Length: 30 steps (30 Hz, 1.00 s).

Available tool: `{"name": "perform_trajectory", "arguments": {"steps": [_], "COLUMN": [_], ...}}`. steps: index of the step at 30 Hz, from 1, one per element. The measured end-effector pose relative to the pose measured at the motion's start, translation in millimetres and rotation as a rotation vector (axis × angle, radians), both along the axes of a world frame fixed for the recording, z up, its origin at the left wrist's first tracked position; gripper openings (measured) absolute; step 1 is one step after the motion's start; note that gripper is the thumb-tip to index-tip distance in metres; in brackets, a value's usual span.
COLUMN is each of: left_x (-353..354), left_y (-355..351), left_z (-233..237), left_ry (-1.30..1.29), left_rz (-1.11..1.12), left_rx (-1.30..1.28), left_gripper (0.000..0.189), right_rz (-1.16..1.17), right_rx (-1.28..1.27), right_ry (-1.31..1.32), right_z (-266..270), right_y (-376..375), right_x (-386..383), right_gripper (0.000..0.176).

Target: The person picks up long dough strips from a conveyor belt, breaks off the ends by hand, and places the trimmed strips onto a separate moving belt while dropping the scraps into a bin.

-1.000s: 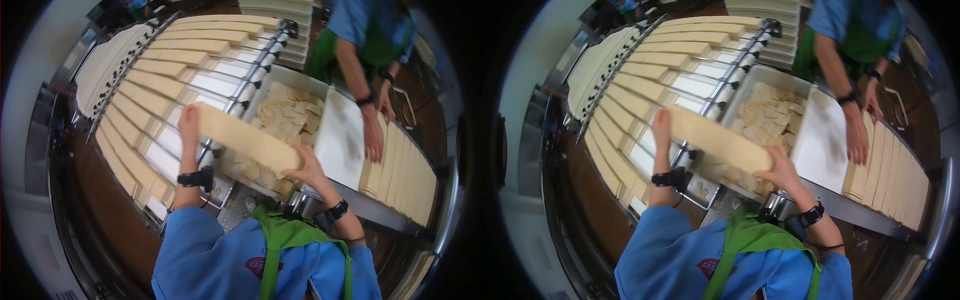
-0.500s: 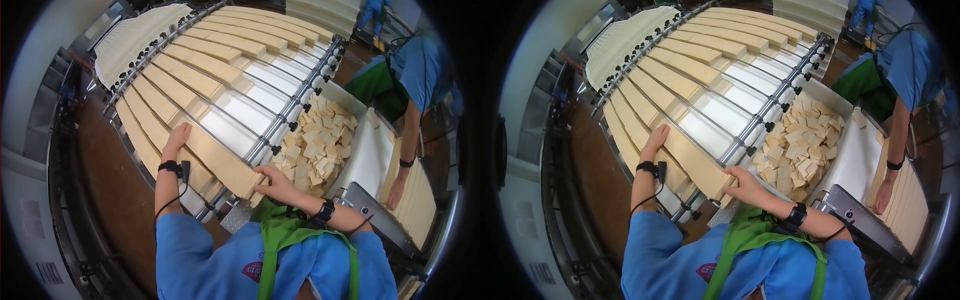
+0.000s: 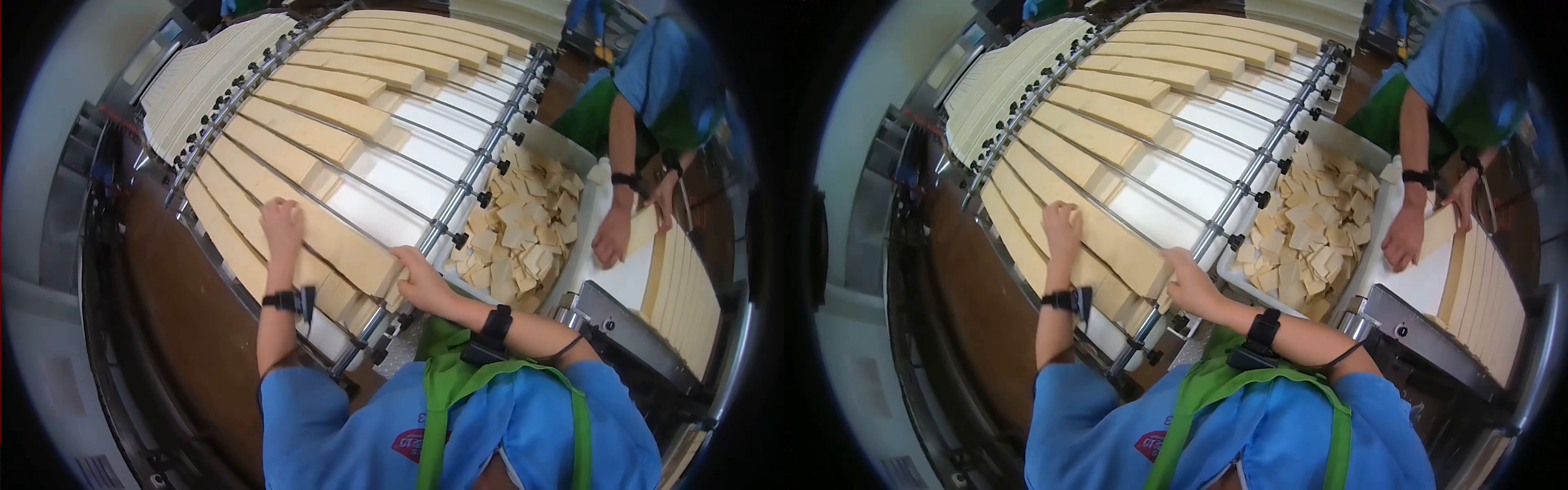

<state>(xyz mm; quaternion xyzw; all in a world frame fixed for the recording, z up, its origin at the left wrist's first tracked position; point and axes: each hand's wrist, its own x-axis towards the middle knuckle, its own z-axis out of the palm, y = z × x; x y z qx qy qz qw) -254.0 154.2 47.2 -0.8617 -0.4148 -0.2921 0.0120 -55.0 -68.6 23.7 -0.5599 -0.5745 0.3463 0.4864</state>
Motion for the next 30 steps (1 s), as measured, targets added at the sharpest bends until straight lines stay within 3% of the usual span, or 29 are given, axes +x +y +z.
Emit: {"name": "perform_trajectory", "arguments": {"steps": [1,3,5,7,11,14,18,20,22,26,27,30], "left_x": [13.3,34.8,55.6,70.7,66.0,70.8,69.5,69.1,70.6,56.1,61.2,113.5], "left_y": [-21.0,-81.8,-140.7,-171.9,-164.2,-167.4,-167.8,-164.9,-165.0,-156.0,-153.6,-165.4], "left_z": [1.5,7.4,22.7,22.9,-22.3,-10.6,-8.3,-10.6,-8.5,5.1,8.8,28.9], "left_ry": [-0.155,-0.212,0.049,0.232,0.194,0.191,0.2,0.204,0.232,0.324,0.342,0.584], "left_rz": [-0.094,-0.392,-0.531,-0.437,-0.344,-0.345,-0.337,-0.364,-0.376,-0.343,-0.325,-0.112], "left_rx": [-0.093,-0.263,-0.142,-0.082,0.124,0.076,-0.007,-0.004,-0.039,-0.293,-0.385,-0.227], "left_gripper": [0.009,0.017,0.022,0.02,0.014,0.014,0.013,0.013,0.014,0.019,0.021,0.024], "right_rz": [0.009,0.035,0.032,-0.014,-0.199,-0.379,-0.705,-0.902,-1.106,-1.554,-1.595,-1.662], "right_rx": [-0.005,-0.001,0.016,0.06,0.044,0.071,0.1,-0.037,-0.083,-0.191,-0.24,-0.372], "right_ry": [0.032,0.066,0.052,0.025,0.024,-0.048,-0.281,-0.201,0.05,-0.381,-0.379,-0.355], "right_z": [2.3,0.4,-8.1,-9.1,13.5,19.5,-16.2,-16.5,-27.3,-62.7,-63.4,-62.3], "right_y": [-0.6,-4.7,-7.0,-8.6,-29.7,-63.9,-142.0,-198.5,-259.9,-366.4,-380.4,-402.8], "right_x": [2.2,6.8,19.5,34.4,86.8,136.3,209.3,240.6,264.5,301.0,303.8,313.0], "right_gripper": [0.054,0.055,0.057,0.057,0.053,0.049,0.043,0.04,0.039,0.042,0.043,0.049]}}
